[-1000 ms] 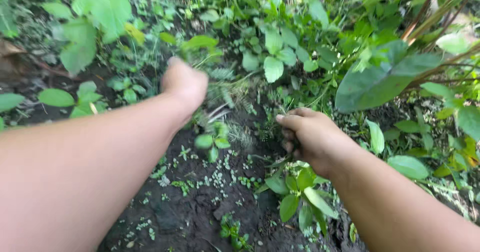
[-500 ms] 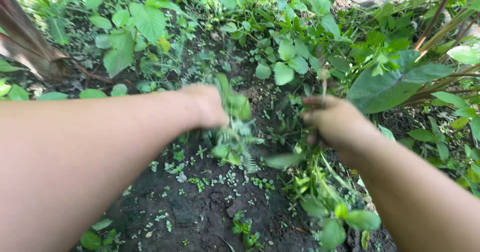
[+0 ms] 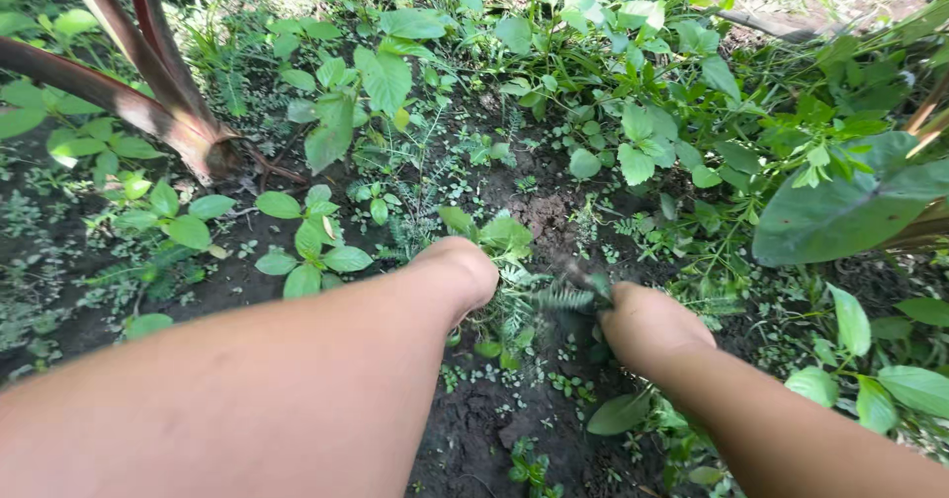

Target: The person removes weeds by hand from a garden bed, pulling them from the soil and gathering them into a pile. The person works continuously across the area, clearing patches of unwanted vegetation.

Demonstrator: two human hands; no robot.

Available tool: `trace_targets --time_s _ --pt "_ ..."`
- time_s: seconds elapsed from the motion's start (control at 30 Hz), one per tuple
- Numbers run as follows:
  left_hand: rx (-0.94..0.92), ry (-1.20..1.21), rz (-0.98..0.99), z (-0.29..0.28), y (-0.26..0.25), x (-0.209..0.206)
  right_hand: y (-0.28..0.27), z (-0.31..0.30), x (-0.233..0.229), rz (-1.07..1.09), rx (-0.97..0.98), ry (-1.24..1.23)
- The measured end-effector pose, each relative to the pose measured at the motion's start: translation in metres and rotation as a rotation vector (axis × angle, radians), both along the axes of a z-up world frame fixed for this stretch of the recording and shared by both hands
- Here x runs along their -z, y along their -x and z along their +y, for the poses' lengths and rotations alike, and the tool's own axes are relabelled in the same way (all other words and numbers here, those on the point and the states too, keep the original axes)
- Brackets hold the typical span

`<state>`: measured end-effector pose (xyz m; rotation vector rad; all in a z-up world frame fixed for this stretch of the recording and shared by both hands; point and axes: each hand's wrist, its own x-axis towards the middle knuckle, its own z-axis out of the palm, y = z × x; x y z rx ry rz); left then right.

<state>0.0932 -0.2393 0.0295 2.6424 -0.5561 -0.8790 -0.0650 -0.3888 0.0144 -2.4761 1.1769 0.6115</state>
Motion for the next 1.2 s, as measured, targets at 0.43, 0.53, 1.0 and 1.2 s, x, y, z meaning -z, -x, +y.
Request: trace_targets --time_s 0.43,0.53,1.0,1.2 --pt "0.346 -0.094 -0.257 0.003 0.014 -0.046 -0.045 0.010 -0.049 -0.556 0.027 -0.130" --pt "0.515 -0.251 -0.329 0.007 -0.027 -0.030 -0.048 0.006 -0.057 -0.550 0.065 -0.107" --pt "-0.012 -0.199 -0.225 0.035 -0.050 0.003 -0.033 0.030 -0.025 -0.375 -0.130 -0.253" --pt "-0.115 0.026 -0.123 0.060 0.030 0.000 -0.041 0.028 -0.040 -0.646 0.157 -0.485"
